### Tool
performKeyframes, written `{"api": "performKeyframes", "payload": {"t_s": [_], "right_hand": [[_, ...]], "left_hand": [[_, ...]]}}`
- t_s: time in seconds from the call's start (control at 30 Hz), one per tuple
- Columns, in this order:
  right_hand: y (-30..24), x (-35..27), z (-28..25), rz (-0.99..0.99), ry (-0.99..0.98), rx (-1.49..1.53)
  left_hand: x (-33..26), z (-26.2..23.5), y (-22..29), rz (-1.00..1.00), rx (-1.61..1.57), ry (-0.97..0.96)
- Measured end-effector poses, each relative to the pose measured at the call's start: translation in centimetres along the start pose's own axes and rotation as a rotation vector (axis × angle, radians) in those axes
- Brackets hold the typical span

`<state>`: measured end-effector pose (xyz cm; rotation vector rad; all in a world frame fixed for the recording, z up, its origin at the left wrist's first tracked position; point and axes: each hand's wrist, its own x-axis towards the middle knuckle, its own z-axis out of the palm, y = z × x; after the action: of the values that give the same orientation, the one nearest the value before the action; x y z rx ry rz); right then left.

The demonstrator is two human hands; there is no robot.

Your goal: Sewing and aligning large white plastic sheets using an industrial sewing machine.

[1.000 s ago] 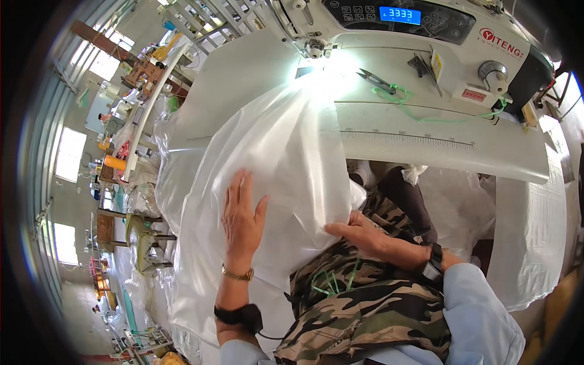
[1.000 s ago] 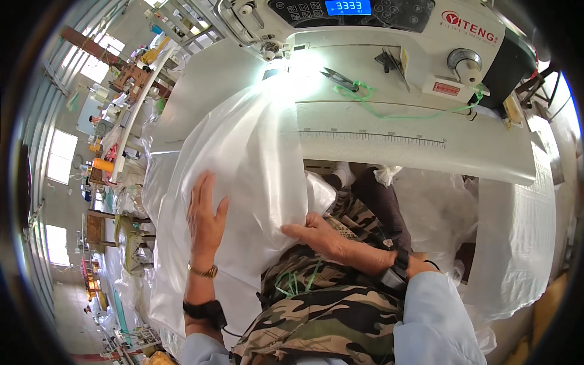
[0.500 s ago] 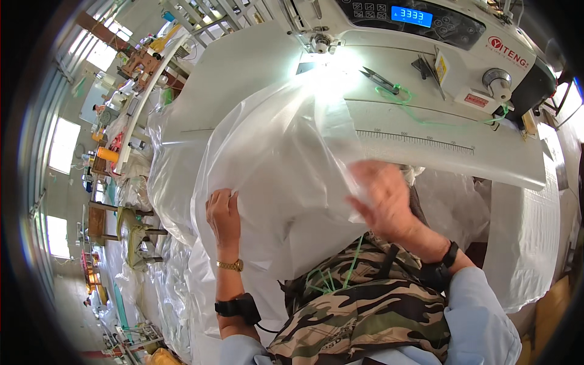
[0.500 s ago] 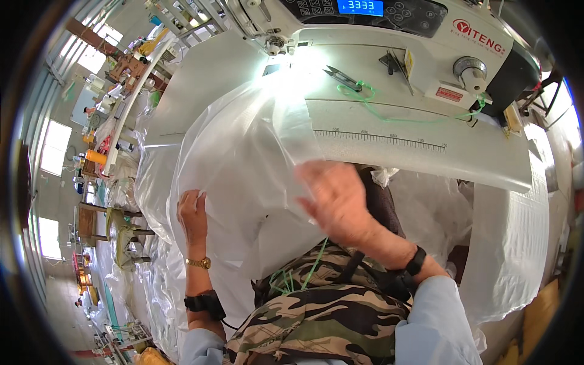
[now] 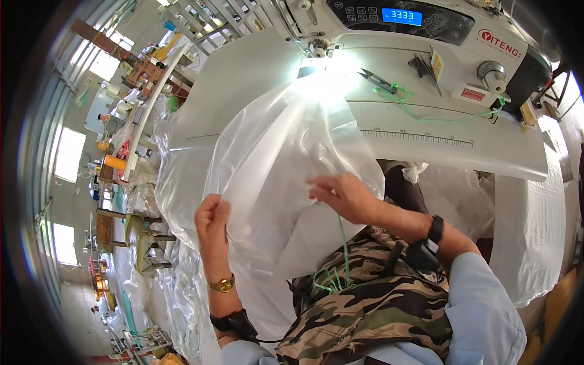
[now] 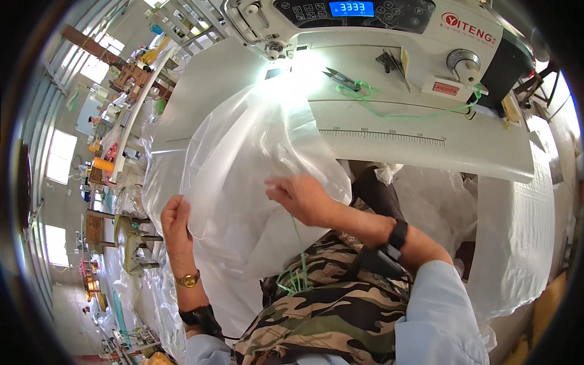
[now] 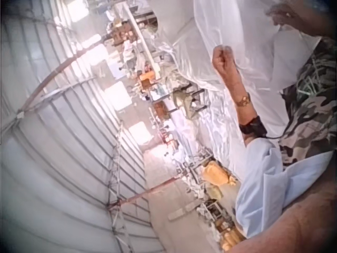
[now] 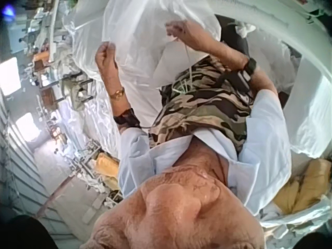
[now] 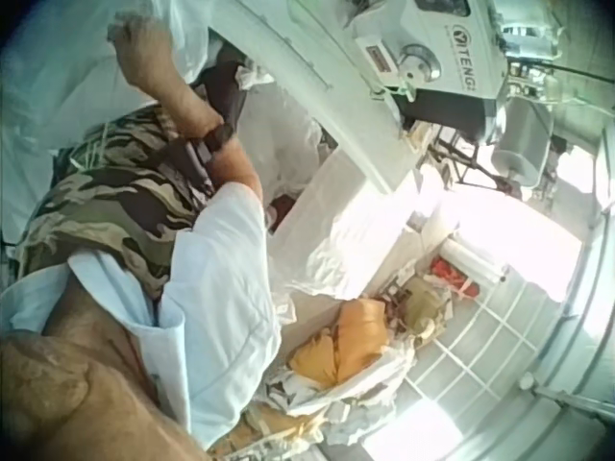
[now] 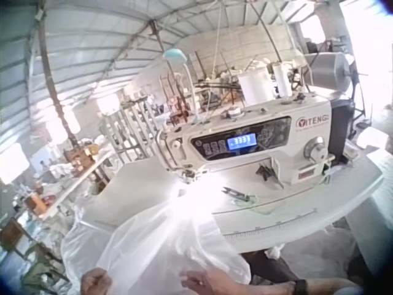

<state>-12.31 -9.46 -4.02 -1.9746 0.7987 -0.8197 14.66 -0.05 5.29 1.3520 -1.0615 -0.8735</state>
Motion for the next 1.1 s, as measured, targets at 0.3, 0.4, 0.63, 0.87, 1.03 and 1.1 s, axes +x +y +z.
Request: {"api": "performKeyframes", "payload": {"t_s": [0.3, 0.4, 0.63, 0.87, 1.03, 1.1], "right_hand": [[-0.4, 6.6, 4.2, 0.477, 0.178, 0.957], [-0.8, 5.0, 4.2, 0.414, 0.157, 0.908], [-5.4, -3.1, -1.0, 0.054, -0.279, 1.111], [-1.6, -4.0, 2.0, 0.286, 0.165, 0.911], [-1.8, -0.7, 4.0, 0.282, 0.330, 0.955], [-2.7, -0.4, 4.3, 0.283, 0.191, 1.160]], "left_hand": [[3.3, 2.7, 4.6, 0.073, 0.072, -0.119], [4.3, 1.8, 4.8, 0.134, 0.163, -0.131], [2.7, 3.7, 4.3, 0.027, 0.378, -0.236], [0.7, 5.1, 2.7, 0.046, 0.381, -0.187], [2.2, 5.6, 4.1, 0.113, 0.391, -0.205], [2.4, 5.7, 4.6, 0.147, 0.414, -0.216]]}}
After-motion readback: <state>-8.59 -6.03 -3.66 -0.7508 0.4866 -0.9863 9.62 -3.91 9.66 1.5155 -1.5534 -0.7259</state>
